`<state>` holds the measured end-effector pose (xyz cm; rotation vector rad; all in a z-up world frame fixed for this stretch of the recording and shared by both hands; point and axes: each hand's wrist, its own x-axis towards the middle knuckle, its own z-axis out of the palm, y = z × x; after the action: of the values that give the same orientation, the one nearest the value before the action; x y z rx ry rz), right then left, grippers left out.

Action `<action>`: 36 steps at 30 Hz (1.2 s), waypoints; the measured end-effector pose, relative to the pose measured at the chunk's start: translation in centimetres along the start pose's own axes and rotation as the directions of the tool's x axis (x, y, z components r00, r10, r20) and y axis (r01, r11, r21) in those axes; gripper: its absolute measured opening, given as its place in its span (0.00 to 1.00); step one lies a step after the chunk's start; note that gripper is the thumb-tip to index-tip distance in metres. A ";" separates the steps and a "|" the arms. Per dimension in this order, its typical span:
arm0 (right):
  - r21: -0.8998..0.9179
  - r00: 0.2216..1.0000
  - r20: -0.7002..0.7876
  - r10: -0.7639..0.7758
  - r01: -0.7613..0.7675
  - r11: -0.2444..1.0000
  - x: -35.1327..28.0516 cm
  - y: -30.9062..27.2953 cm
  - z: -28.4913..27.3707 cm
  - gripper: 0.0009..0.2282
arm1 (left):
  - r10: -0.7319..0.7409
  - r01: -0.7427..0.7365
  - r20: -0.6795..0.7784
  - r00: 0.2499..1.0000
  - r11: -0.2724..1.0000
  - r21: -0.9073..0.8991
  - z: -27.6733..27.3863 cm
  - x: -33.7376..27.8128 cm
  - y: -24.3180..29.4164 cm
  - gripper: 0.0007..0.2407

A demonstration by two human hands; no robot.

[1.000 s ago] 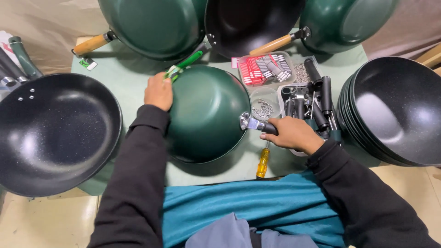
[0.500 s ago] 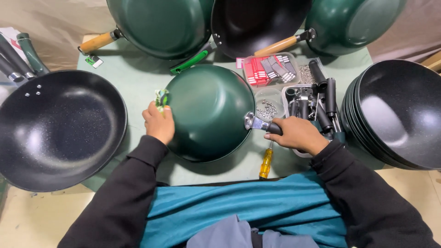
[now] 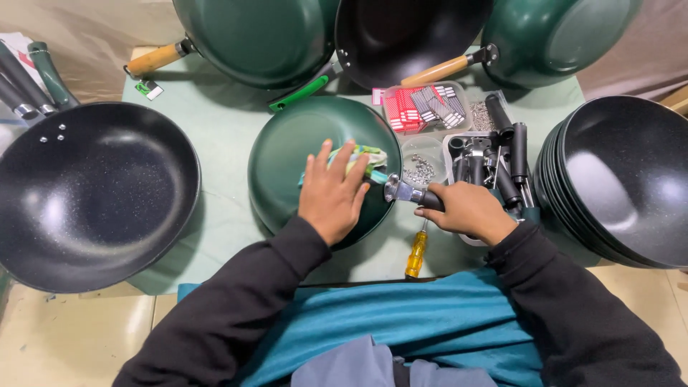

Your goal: Assembling handles onto woks and pans, including fastening screws with a screwdriver and cleaning the surfaces with a cloth.

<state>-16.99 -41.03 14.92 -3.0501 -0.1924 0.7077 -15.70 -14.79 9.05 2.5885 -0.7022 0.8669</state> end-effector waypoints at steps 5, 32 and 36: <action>0.014 1.000 0.005 0.004 -0.004 1.000 0.1 -0.1 0.3 0.20 | 0.140 -0.130 -0.123 0.982 0.987 0.090 4.5 3.8 -0.1 0.13; 0.058 0.999 0.038 -0.033 0.031 0.998 1.9 1.1 2.5 0.23 | 0.304 -0.316 0.090 0.949 0.922 0.224 1.8 -2.2 6.8 0.23; 0.063 0.999 0.049 -0.020 0.017 0.998 1.5 0.9 1.9 0.24 | 0.374 -0.402 0.157 0.914 0.886 0.230 0.2 -4.6 6.2 0.23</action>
<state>-16.33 -41.74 12.52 -2.9698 -0.1953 0.7735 -22.21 -18.34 6.88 2.7870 -1.2510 0.9944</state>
